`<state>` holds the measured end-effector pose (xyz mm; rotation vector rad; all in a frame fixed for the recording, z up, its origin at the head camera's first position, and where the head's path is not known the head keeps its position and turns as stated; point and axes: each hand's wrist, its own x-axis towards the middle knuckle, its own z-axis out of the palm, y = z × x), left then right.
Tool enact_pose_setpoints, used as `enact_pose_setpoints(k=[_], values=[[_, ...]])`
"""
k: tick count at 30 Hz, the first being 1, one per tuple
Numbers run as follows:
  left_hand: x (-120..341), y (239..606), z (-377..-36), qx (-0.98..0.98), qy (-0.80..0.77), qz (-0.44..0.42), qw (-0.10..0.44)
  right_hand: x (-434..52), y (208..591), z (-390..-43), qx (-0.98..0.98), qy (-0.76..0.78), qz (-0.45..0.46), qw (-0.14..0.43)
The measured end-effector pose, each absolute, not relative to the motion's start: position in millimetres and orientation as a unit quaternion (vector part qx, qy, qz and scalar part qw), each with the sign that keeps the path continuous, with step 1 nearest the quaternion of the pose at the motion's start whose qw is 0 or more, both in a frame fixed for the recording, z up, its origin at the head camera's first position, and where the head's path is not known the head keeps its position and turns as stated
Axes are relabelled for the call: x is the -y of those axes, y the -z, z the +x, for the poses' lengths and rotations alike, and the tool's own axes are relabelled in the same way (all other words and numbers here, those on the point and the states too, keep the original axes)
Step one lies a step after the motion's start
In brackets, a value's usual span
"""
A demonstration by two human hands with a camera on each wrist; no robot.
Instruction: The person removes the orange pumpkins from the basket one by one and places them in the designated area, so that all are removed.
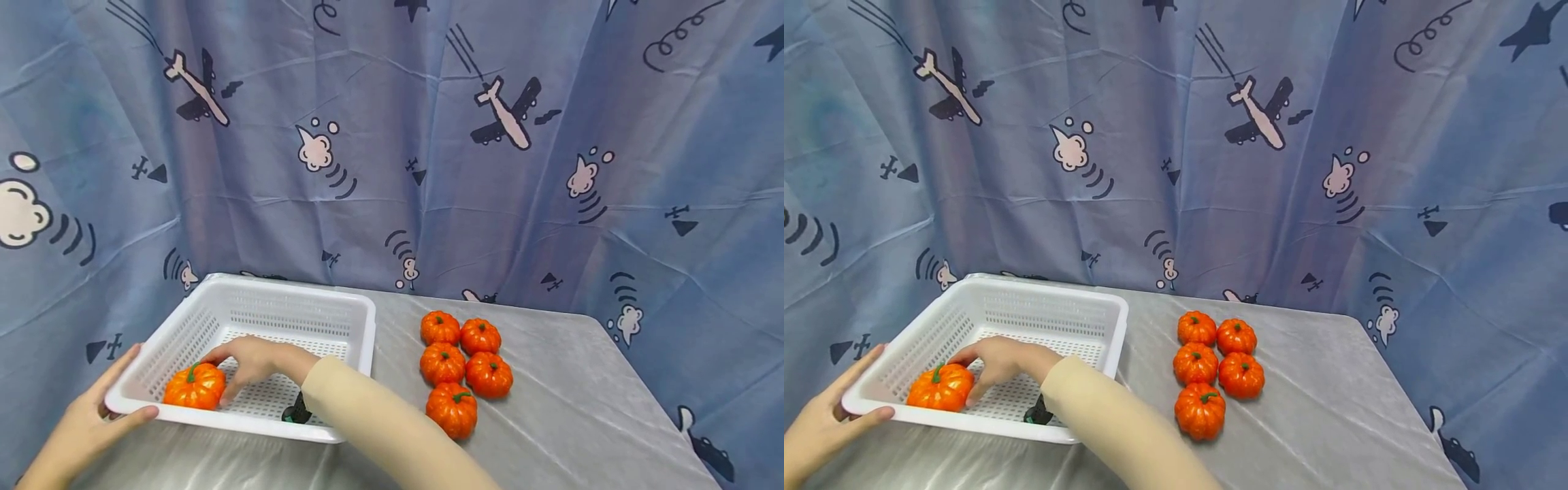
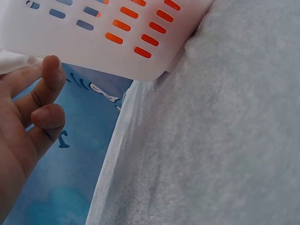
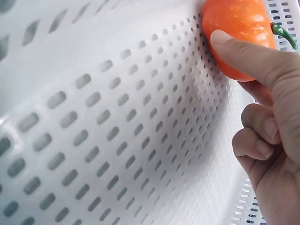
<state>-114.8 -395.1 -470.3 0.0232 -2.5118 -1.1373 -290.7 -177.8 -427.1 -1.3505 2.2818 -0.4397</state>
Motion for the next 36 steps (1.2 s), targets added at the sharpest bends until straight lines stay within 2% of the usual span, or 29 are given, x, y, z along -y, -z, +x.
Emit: enact_pose_setpoints(k=[5,14,27,36], values=[[393,469,-115,0.898,0.399,0.015,0.187,177,427,-291,-0.826,0.154,-0.496,0.218],[390,462,-116,0.907,0.394,0.044,0.144,176,419,-290,-0.827,0.142,-0.508,0.195],[390,468,-117,0.898,0.401,0.02,0.181,167,406,-298,-0.819,0.177,-0.512,0.187],[393,469,-117,0.898,0.401,0.022,0.179,160,381,-295,-0.819,0.24,-0.502,0.14]])
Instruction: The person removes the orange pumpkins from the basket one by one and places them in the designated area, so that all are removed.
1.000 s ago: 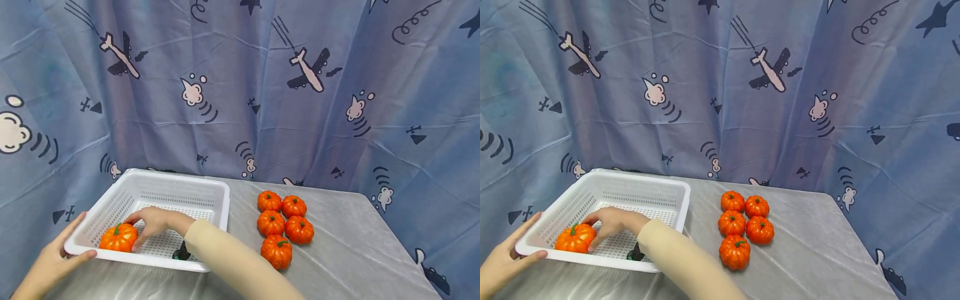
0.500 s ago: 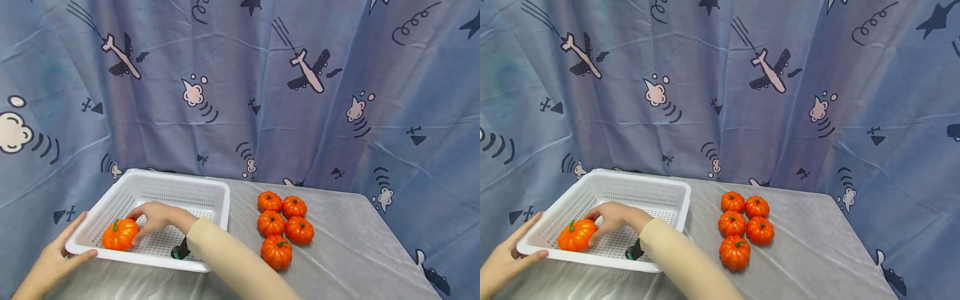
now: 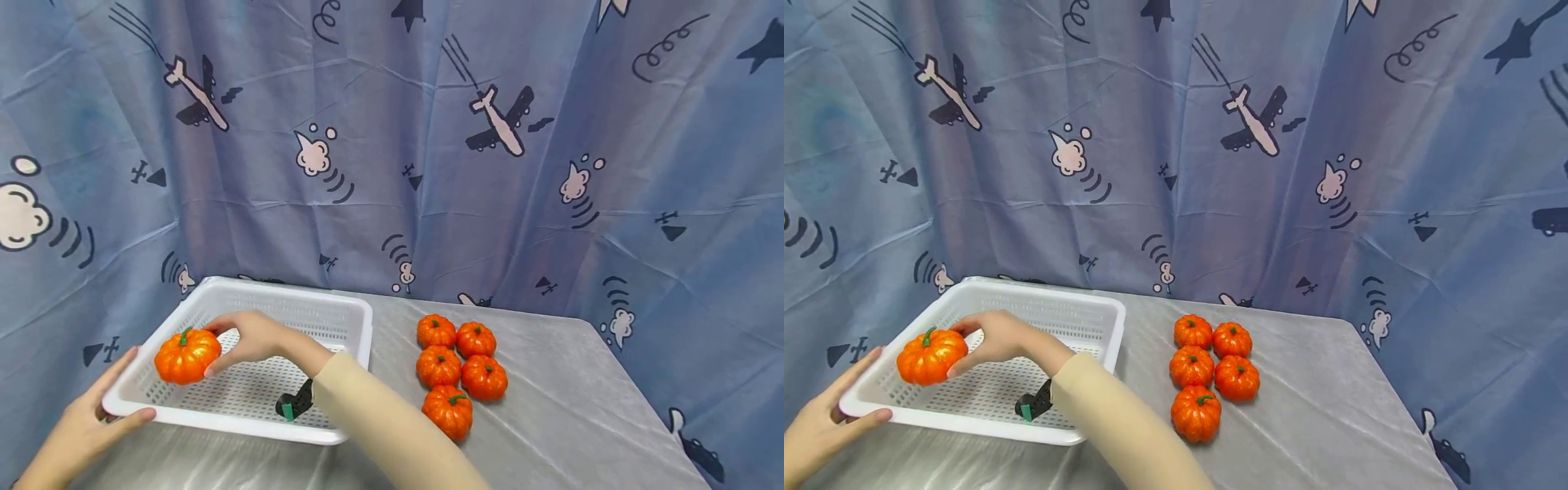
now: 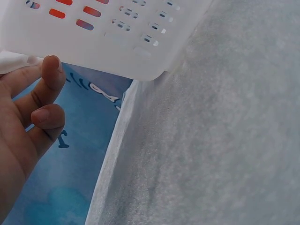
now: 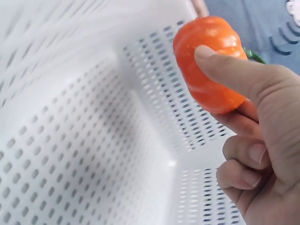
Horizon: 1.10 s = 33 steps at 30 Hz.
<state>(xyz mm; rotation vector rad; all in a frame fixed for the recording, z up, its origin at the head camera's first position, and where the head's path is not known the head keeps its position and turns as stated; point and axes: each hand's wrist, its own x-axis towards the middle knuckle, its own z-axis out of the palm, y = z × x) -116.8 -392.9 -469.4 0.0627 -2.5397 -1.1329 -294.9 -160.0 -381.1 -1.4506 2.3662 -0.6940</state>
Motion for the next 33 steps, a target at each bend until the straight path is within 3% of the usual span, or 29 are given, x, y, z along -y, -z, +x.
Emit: enact_pose_setpoints(k=[13,33], values=[[392,468,-116,0.892,0.411,0.014,0.19,118,340,-292,-0.824,0.332,-0.454,0.069],[394,471,-117,0.897,0.402,0.004,0.186,17,329,-273,-0.81,0.403,-0.421,0.068]])
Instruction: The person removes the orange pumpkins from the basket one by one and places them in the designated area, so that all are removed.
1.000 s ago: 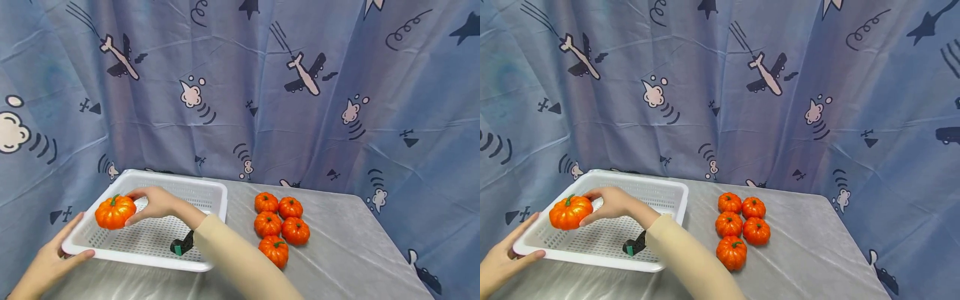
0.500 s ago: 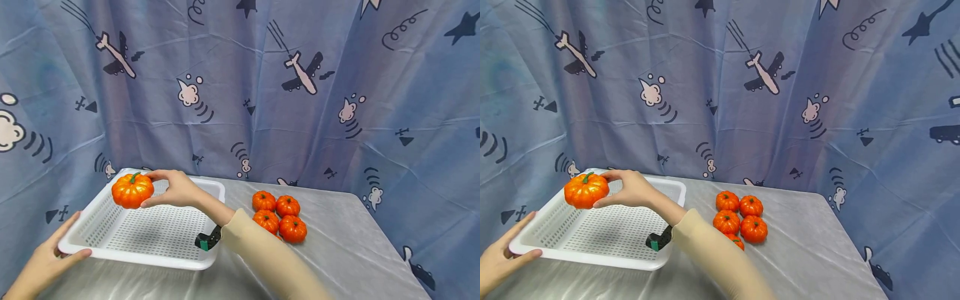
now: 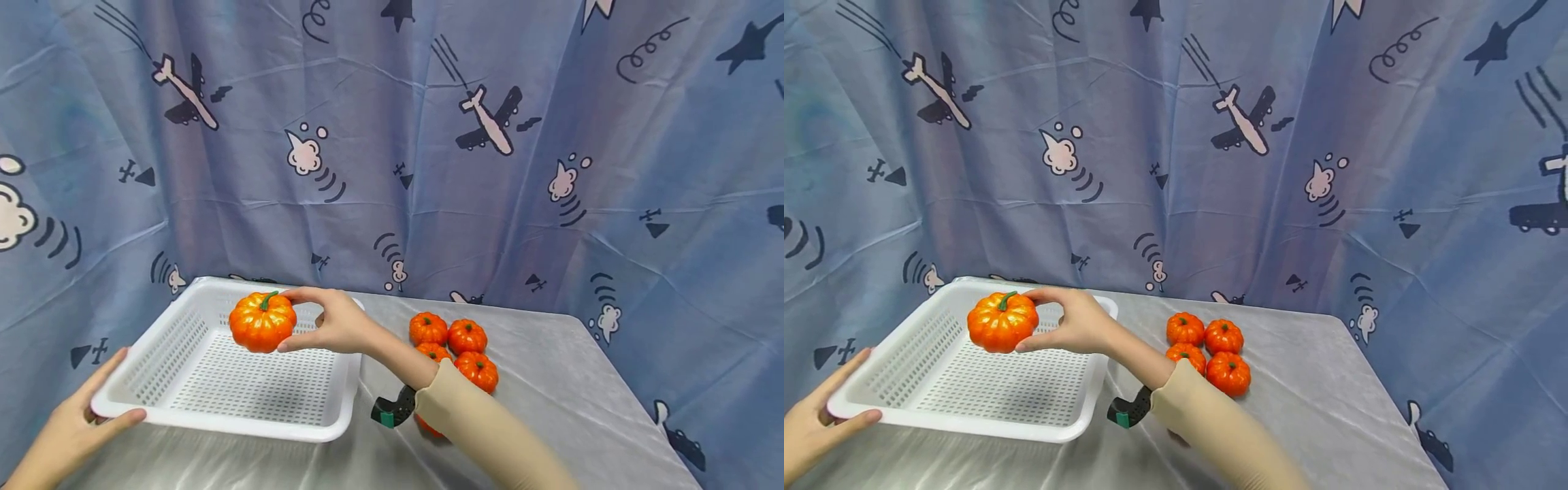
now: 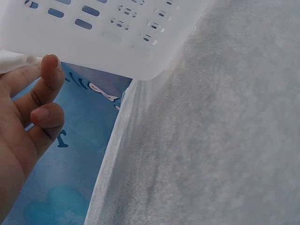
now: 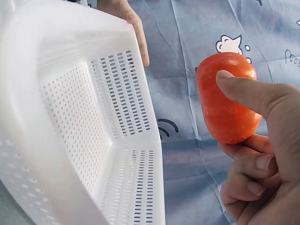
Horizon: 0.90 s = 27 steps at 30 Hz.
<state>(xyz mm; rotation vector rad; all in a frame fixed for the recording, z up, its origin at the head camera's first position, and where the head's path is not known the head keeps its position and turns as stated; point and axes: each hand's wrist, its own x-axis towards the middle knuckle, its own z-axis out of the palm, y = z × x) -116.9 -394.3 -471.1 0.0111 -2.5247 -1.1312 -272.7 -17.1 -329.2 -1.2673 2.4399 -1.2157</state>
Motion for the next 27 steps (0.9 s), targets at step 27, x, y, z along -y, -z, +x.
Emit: enact_pose_setpoints(k=[27], values=[[393,471,-116,0.9,0.391,0.003,0.193,-130,363,-244,-0.844,0.479,-0.232,0.064]])
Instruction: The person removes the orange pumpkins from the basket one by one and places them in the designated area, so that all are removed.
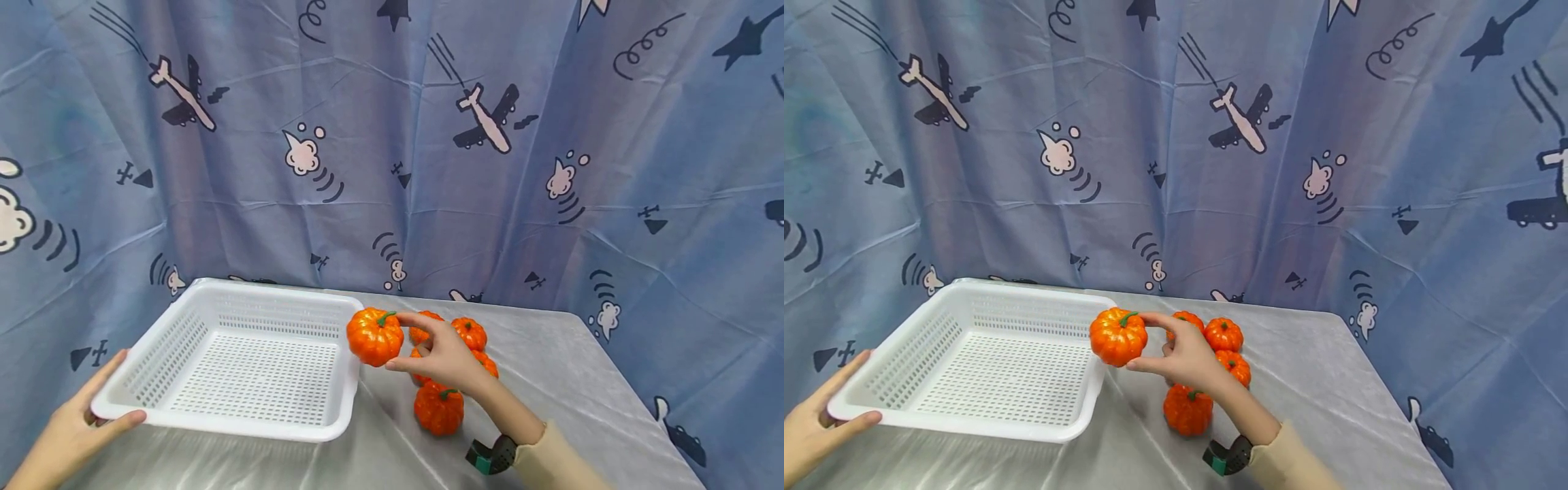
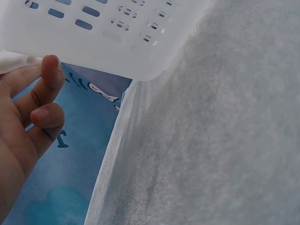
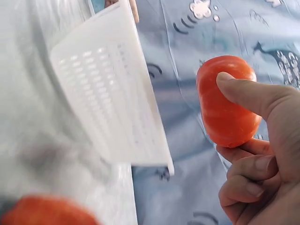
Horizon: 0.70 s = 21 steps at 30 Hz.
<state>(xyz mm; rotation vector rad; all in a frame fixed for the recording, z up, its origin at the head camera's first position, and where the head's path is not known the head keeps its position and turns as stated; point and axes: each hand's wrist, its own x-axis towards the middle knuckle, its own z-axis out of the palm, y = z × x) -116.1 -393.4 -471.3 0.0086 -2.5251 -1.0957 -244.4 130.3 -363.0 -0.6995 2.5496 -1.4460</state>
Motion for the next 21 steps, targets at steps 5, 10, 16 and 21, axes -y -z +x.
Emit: enact_pose_setpoints(k=[5,10,16,21], values=[[393,470,-117,0.907,0.38,0.019,0.178,-173,378,-238,-0.852,0.482,-0.201,0.025],[395,470,-118,0.904,0.384,0.009,0.186,-212,392,-227,-0.857,0.488,-0.165,-0.001],[397,473,-115,0.901,0.386,-0.006,0.198,-249,408,-213,-0.855,0.5,-0.138,-0.002],[397,472,-116,0.9,0.387,-0.008,0.199,-272,421,-202,-0.858,0.501,-0.113,0.021]])
